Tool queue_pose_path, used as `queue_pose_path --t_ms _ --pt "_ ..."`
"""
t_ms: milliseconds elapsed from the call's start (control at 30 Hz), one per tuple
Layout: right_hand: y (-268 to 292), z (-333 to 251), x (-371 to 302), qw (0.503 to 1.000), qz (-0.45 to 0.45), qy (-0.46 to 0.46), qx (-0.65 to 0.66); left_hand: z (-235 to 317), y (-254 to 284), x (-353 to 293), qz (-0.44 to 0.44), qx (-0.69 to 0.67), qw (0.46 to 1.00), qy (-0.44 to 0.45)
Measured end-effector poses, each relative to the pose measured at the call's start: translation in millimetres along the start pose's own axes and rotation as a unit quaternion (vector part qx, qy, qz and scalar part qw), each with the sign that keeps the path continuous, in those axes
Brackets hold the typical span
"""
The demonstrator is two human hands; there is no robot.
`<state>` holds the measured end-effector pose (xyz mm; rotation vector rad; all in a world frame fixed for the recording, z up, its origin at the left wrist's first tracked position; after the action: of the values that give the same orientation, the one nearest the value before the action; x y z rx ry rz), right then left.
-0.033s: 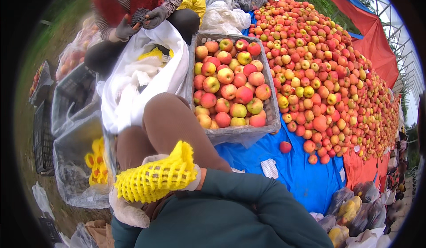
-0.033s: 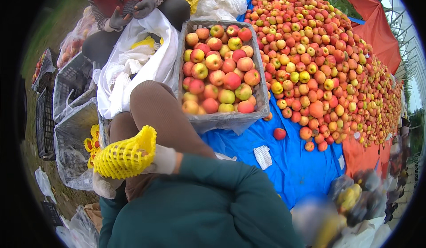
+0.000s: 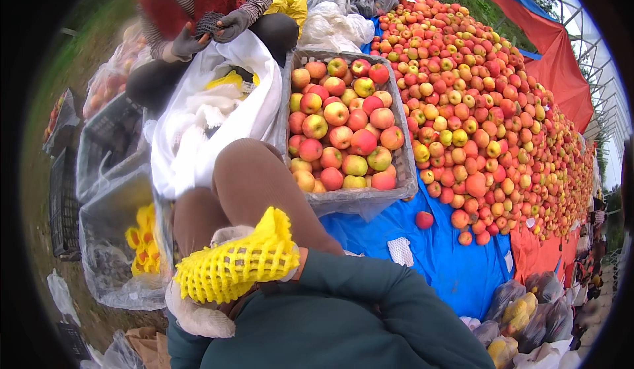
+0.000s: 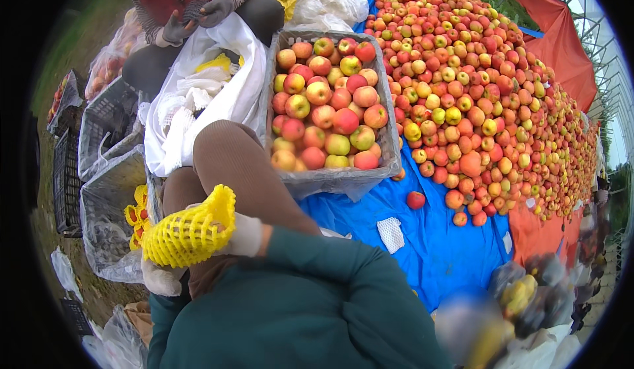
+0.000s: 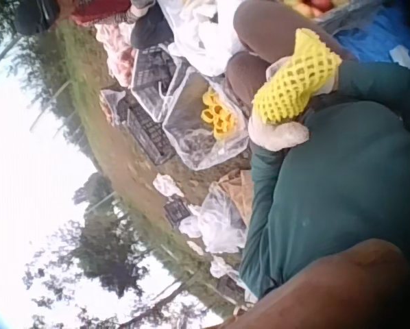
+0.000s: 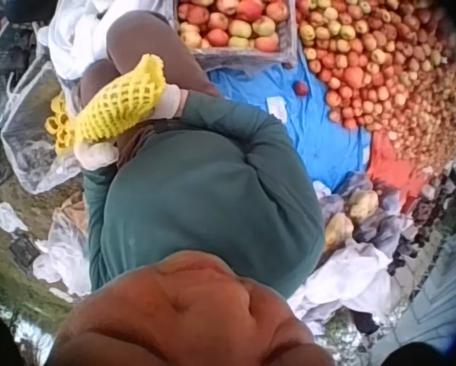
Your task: The person picks apples from a large pile, places each one into a yellow foam net, and then puts the netted apple into a plastic-lined crate. The process is repeated continuously.
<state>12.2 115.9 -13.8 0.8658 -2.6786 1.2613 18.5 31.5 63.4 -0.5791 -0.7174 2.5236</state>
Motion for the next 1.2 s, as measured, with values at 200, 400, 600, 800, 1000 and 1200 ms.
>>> queue_pose_path --t_ms 200,400,600,800,1000,1200 --pt "72 -136 3 0.955 0.247 0.043 -0.16 -1 9 12 -0.095 -0.158 0.982 -0.047" --pt "241 -216 -73 0.43 0.328 -0.111 -0.833 -25 24 23 -0.085 -0.135 0.986 -0.056" --pt "275 -191 -89 0.421 0.291 -0.251 -0.822 -46 57 11 -0.002 -0.102 0.993 -0.06" --pt "223 -200 -86 0.834 0.473 0.051 -0.279 -33 56 11 0.07 -0.013 0.992 -0.1" --pt "91 -150 -22 0.954 0.297 0.032 -0.011 5 13 24 0.095 0.44 0.846 -0.285" --pt "23 -116 23 0.971 0.185 0.0 -0.154 29 -35 36 0.078 0.437 0.814 -0.375"
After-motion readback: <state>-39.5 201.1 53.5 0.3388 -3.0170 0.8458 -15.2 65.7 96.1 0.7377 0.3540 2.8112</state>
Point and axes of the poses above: each hand's wrist, its own x-axis towards the middle knuckle, its own y-axis out of the back of the hand, z = x × y, the point moved 8 cm from there along x, towards the middle knuckle, and after that the axes turned 3 degrees about y, right-handed, at the moved point
